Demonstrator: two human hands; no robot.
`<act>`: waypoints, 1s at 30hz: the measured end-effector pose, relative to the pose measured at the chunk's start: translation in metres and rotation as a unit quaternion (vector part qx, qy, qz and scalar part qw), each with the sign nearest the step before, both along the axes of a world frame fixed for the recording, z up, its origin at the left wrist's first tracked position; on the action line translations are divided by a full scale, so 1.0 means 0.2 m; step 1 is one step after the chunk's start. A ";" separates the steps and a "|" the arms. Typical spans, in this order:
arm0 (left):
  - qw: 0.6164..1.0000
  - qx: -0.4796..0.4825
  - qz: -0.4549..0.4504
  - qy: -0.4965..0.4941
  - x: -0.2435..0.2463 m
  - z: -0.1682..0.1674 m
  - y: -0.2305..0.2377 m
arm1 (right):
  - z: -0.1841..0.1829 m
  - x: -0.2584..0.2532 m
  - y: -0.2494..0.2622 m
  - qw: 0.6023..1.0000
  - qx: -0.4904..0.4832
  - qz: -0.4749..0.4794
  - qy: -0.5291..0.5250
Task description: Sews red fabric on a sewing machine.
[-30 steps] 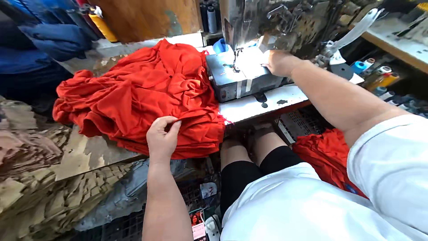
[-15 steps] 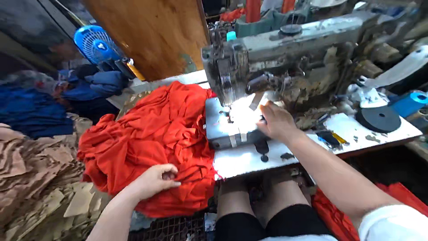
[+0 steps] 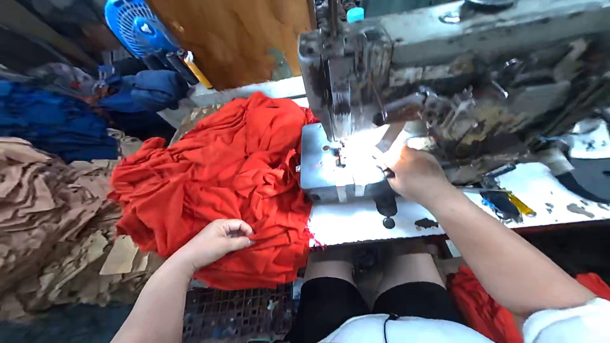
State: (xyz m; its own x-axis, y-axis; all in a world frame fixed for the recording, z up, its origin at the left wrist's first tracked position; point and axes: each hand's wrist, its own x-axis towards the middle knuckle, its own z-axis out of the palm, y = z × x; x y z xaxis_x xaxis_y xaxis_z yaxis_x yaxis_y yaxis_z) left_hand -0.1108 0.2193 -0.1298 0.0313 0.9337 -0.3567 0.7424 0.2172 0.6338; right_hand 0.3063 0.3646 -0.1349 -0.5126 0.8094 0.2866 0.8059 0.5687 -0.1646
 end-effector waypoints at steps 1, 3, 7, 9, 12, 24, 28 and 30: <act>1.000 0.028 0.008 0.000 0.00 -0.01 -0.03 | 0.01 -0.01 0.00 1.000 -0.013 -0.012 -0.005; 0.995 0.102 0.013 -0.015 -0.03 -0.01 -0.12 | 0.03 -0.04 -0.01 0.999 -0.037 -0.038 -0.012; 0.958 0.248 -0.043 -0.137 -0.23 0.15 -0.33 | 0.10 -0.06 -0.04 0.995 -0.079 -0.051 -0.043; 0.976 0.186 -0.090 -0.070 -0.27 0.24 -0.46 | 0.13 -0.04 -0.13 0.998 -0.056 -0.022 -0.012; 0.968 -0.018 -0.121 0.221 -0.22 0.15 -0.55 | 0.08 0.01 -0.33 0.994 0.003 0.037 0.105; 0.922 0.369 -0.024 0.115 0.67 -0.12 -0.21 | -0.24 -0.10 -0.61 0.963 -0.165 0.078 0.200; 0.942 0.236 -0.004 0.240 0.71 -0.20 -0.03 | -0.27 -0.11 -0.61 0.955 -0.192 0.102 0.200; 0.926 0.316 -0.080 0.188 0.69 -0.22 -0.12 | -0.29 -0.09 -0.61 0.947 -0.190 0.102 0.237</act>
State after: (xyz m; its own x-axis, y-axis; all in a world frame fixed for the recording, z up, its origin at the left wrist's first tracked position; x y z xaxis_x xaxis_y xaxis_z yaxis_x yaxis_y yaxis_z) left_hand 0.0273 0.1961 -0.1734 0.1717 0.9537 0.2470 0.9270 -0.2413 0.2871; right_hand 0.2889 0.2430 -0.1920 -0.5555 0.7987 0.2312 0.4700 0.5310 -0.7051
